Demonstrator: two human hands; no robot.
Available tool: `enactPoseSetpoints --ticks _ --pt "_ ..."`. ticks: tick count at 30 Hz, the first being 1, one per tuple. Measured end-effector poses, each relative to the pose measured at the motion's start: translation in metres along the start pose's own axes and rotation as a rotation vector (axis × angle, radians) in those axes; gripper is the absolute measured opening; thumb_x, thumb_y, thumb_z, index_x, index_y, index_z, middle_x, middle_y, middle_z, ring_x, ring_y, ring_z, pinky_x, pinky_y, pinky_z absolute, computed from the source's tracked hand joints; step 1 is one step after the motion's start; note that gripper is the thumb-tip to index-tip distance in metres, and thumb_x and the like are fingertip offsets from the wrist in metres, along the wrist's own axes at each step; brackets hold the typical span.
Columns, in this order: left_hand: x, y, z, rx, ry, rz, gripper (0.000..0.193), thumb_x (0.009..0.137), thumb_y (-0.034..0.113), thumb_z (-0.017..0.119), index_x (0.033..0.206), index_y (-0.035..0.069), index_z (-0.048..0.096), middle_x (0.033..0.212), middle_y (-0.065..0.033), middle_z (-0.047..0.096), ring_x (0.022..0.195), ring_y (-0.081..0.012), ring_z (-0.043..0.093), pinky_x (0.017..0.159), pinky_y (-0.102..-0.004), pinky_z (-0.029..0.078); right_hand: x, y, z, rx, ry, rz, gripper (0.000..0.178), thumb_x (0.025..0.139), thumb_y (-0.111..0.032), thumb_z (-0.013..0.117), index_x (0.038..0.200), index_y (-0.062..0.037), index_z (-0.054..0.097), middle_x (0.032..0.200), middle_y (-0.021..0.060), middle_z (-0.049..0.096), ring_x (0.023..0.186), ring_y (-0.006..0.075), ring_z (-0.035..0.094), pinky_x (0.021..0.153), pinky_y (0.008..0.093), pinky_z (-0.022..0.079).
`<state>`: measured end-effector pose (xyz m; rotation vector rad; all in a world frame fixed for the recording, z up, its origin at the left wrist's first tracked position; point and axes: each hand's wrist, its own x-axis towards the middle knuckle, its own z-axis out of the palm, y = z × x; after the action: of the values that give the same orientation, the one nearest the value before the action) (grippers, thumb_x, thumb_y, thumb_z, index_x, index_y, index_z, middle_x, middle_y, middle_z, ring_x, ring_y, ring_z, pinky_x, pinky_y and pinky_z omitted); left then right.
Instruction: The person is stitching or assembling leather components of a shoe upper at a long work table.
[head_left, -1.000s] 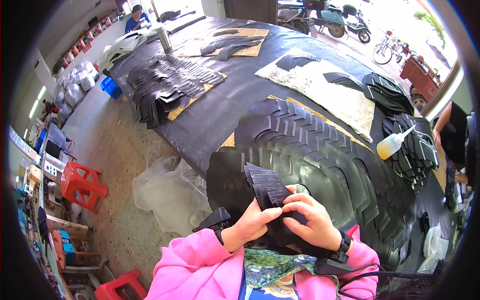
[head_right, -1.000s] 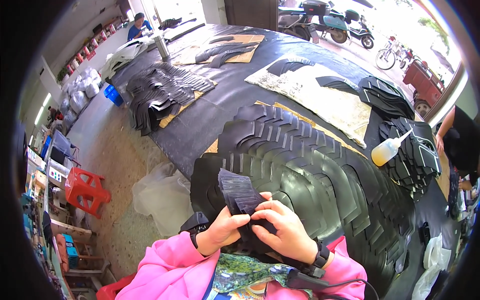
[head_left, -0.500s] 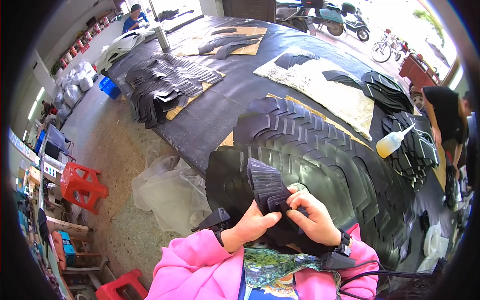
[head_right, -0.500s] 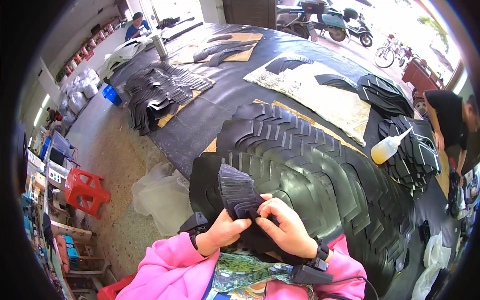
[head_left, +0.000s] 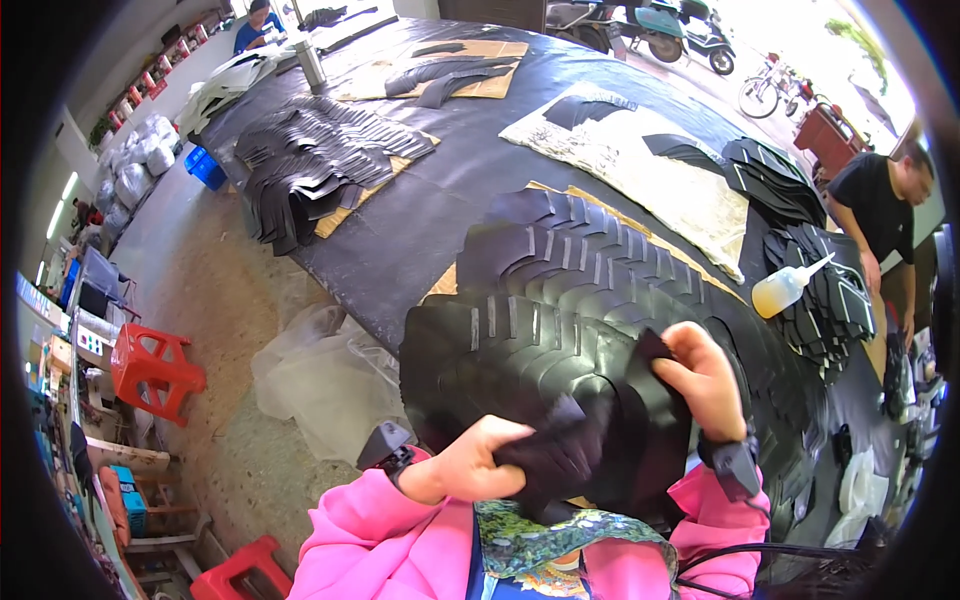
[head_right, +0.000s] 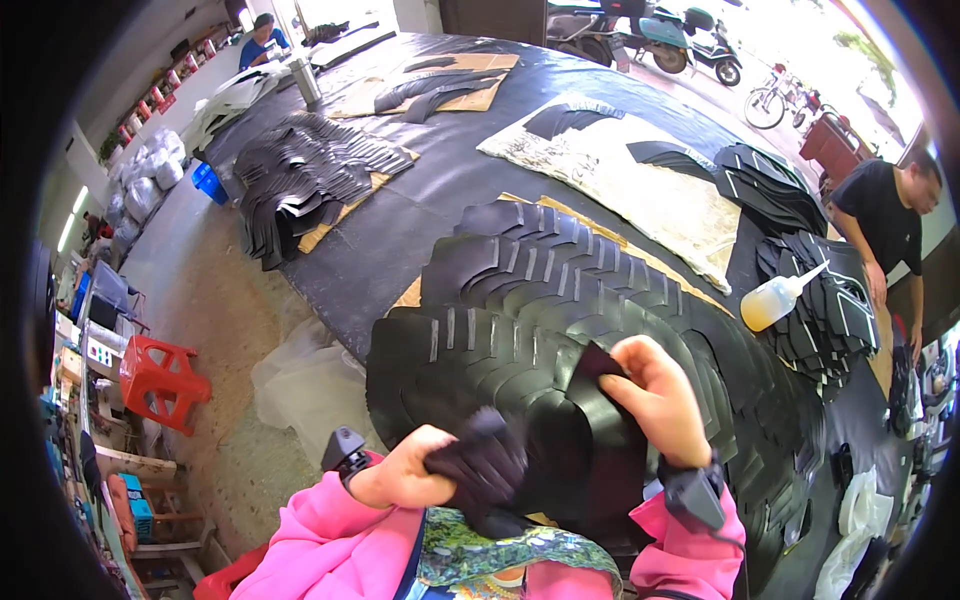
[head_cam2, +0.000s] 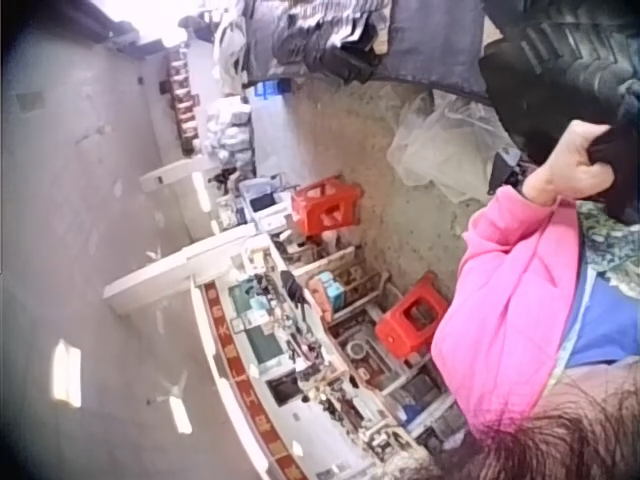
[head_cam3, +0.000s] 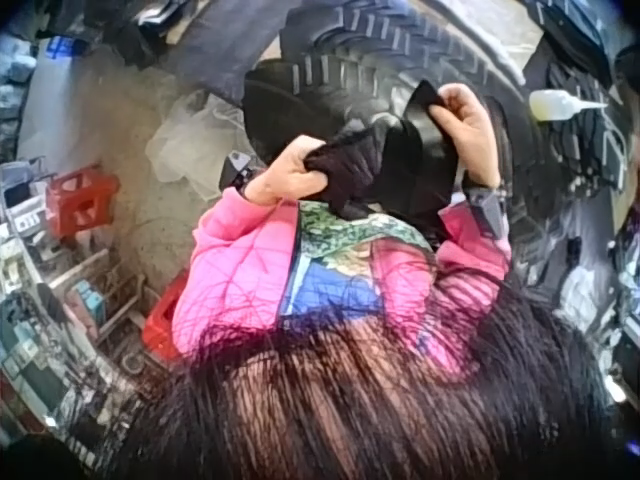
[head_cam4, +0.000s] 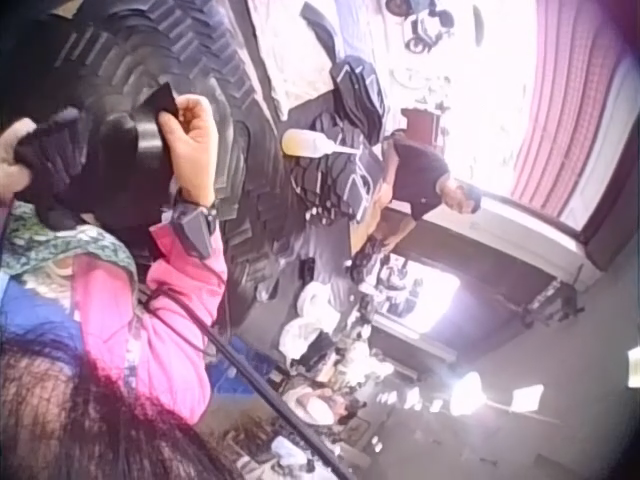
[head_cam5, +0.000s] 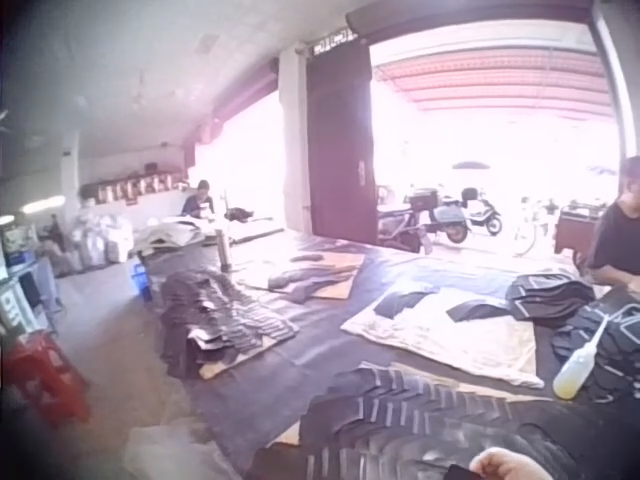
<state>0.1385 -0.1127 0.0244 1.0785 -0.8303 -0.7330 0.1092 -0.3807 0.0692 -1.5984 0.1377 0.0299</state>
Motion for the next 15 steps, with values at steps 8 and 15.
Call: enactPoseSetpoints --ticks 8,15 --pt "0.03 0.001 0.018 0.897 -0.207 0.052 0.029 0.06 0.004 0.057 0.088 0.005 0.053 0.082 -0.0072 0.054 0.067 -0.0276 0.055 0.055 -0.0345 0.046 0.048 0.057 0.014 0.032 -0.086 0.029 0.022 0.077 0.002 0.06 0.096 -0.0012 0.05 0.084 -0.0011 0.056 0.077 0.0038 0.052 0.071 0.0178 0.042" --pt "0.048 -0.008 0.015 1.074 -0.145 0.034 0.024 0.06 0.007 0.057 0.084 0.006 0.053 0.11 -0.018 0.05 0.069 -0.0269 0.057 0.056 -0.0344 0.047 0.062 0.051 0.004 -0.135 -0.063 0.017 0.021 0.077 0.003 0.06 0.095 -0.0003 0.051 0.084 -0.0004 0.057 0.078 0.0044 0.052 0.071 0.0186 0.043"
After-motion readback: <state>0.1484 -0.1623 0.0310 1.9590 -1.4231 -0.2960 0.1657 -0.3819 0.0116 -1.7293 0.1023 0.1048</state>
